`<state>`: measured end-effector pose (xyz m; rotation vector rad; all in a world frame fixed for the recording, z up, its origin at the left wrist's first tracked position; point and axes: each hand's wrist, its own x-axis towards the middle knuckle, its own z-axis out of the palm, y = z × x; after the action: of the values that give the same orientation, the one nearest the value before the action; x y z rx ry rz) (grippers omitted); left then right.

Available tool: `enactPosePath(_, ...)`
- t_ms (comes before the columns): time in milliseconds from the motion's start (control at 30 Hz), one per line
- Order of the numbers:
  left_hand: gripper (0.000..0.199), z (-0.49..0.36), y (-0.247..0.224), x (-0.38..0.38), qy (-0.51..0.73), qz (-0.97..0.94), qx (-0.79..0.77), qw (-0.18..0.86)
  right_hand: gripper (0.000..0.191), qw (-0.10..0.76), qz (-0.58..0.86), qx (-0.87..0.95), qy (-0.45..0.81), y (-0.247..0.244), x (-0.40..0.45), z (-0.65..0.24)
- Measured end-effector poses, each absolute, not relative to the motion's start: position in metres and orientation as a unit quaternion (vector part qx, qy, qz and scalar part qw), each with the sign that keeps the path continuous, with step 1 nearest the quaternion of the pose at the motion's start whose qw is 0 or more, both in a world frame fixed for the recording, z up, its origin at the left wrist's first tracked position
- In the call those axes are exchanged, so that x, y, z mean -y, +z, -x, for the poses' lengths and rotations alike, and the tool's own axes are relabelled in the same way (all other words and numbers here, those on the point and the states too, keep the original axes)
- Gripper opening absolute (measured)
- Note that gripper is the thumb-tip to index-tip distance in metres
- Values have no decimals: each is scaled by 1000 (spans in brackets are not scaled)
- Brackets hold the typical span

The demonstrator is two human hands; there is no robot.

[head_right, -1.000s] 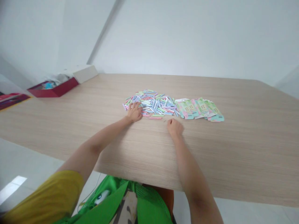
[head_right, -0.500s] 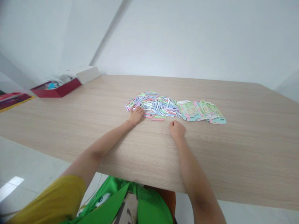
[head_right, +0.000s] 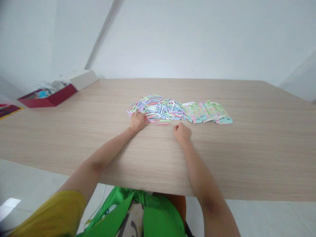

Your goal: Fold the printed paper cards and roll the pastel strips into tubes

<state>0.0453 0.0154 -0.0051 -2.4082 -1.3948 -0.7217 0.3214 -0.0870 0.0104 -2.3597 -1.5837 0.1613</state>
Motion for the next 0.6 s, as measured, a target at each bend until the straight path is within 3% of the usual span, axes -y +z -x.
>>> enactPosePath(333,31,-49,-2,-5,-198,860,456,112,34,186,821,537,63,11,88,-313)
enactPosePath(600,34,-52,6,2,-176,885,407,140,38,281,850,445,19,7,85,-346)
